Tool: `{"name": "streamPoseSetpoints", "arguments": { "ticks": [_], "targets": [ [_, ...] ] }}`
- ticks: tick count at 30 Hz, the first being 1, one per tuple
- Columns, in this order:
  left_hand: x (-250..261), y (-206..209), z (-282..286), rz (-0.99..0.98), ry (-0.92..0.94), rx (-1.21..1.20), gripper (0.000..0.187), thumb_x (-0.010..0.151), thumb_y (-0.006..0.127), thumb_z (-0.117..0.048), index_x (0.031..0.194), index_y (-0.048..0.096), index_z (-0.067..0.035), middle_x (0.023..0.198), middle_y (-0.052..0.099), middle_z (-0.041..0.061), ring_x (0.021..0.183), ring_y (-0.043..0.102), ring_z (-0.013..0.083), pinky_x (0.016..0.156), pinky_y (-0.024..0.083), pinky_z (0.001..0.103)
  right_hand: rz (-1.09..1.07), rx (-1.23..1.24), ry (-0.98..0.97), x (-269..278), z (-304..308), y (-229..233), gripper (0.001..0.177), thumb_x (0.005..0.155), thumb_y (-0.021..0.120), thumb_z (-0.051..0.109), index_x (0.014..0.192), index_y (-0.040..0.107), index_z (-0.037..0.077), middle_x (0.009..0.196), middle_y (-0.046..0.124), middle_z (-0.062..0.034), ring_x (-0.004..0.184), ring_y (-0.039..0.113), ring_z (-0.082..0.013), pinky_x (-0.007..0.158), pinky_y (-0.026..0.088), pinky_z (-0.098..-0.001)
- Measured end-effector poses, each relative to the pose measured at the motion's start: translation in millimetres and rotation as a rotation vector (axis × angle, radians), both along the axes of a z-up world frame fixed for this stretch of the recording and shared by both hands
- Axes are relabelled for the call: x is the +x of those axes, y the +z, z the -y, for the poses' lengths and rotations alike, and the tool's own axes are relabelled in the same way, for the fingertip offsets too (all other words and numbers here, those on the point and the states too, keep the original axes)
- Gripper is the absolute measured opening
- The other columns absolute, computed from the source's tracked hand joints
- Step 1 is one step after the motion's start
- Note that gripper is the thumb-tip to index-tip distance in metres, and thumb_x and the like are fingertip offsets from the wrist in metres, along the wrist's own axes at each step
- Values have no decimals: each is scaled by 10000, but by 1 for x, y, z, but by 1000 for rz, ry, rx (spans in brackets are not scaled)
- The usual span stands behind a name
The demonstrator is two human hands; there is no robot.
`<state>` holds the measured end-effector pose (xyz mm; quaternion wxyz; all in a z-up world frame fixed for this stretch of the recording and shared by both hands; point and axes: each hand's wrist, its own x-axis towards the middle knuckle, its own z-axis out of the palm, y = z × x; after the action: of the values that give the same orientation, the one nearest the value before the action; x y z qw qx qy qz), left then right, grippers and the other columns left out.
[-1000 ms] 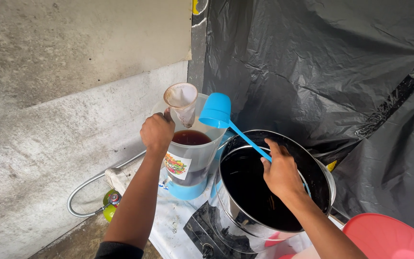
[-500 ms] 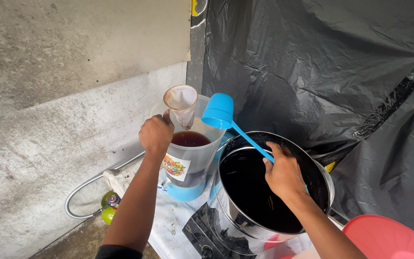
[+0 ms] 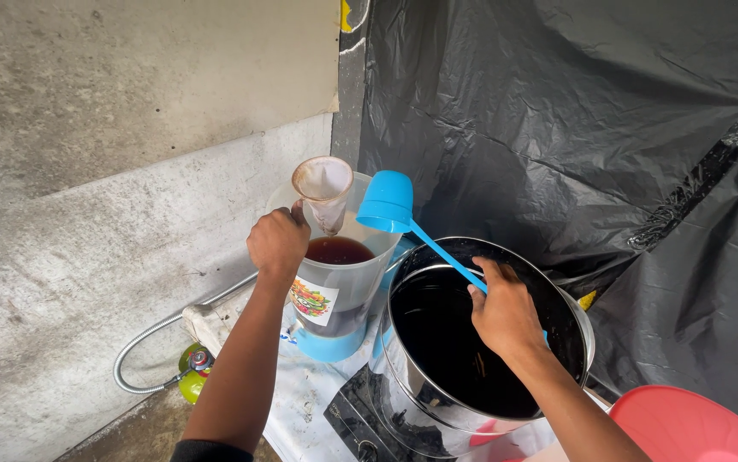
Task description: Filtering tea by scooping it from a large pot into a bucket through a cloth filter using a ladle.
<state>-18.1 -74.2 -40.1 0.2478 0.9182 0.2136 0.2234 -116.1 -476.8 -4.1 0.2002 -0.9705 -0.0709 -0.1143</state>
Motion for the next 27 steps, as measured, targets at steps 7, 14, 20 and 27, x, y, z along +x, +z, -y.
{"name": "streamPoseSetpoints", "arguments": {
  "ticks": [7, 14, 20, 27],
  "targets": [
    [-2, 2, 0, 4, -11, -4, 625, 1276, 532, -454, 1156, 928, 15, 908, 871, 261, 952, 907, 465, 843, 728, 584, -5, -34, -15, 0, 0, 1, 570, 1164, 704, 200, 1726, 631, 136, 1413, 755, -269, 1332, 834, -460, 1055, 742, -584],
    [-2, 2, -1, 11, -10, 2, 608, 1269, 542, -448, 1150, 930, 4, 909, 873, 259, 957, 907, 463, 850, 728, 590, 11, -36, -19, 4, 2, -3, 557, 1161, 711, 201, 1711, 651, 139, 1407, 765, -267, 1330, 836, -455, 1059, 736, -578],
    [-7, 4, 0, -20, -28, 49, 589, 1257, 567, -446, 1160, 934, 4, 915, 875, 252, 940, 908, 455, 825, 732, 558, 10, -25, -13, 4, 3, -4, 583, 1155, 715, 193, 1726, 630, 115, 1427, 758, -280, 1352, 825, -465, 1062, 733, -570],
    [0, 5, -2, -29, -57, 41, 595, 1247, 569, -459, 1159, 933, 3, 906, 872, 252, 923, 907, 450, 807, 730, 564, -5, 14, -19, -1, -1, 0, 596, 1148, 715, 161, 1725, 610, 58, 1485, 733, -310, 1406, 802, -464, 1100, 725, -580]
  ]
}}
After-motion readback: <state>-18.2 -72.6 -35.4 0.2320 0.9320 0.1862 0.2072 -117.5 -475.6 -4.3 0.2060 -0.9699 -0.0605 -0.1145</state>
